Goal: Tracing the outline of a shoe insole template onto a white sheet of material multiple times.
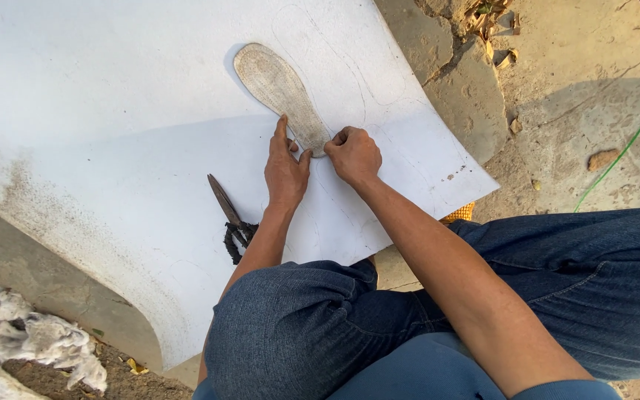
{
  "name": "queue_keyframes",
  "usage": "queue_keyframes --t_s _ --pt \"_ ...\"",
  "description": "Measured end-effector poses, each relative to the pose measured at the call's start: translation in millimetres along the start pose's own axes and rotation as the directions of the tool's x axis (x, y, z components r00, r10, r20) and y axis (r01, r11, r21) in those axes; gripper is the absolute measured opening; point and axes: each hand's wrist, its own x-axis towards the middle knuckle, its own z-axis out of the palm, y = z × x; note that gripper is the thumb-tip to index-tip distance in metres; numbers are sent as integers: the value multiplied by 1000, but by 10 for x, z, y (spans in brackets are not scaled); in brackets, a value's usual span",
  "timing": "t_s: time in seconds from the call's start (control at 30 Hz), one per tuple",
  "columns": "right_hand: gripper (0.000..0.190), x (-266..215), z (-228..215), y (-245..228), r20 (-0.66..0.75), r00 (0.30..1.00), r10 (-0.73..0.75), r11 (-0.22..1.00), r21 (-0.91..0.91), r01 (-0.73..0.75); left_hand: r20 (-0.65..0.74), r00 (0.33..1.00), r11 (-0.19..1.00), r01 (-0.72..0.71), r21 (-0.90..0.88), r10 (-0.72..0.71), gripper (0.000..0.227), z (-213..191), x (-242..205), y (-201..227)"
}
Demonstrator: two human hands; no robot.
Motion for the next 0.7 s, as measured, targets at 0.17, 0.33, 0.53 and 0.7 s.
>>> queue_keyframes --t_s 0.17,0.33,0.53,0.7 --pt "12 -8 -11 -4 -3 999 -32 999 -5 32 7 1000 1000 -8 26 7 83 18 -54 11" --pt "21 -46 -87 16 27 997 -67 997 40 66 28 999 997 -37 72 35 78 21 -54 17" --pt "23 -268 -309 380 153 948 -278 924 -229 308 47 998 994 -42 97 38 75 46 -36 -26" --pt "40 -414 -191 587 219 801 -557 675 -443 590 65 997 991 -49 123 41 75 110 -18 -107"
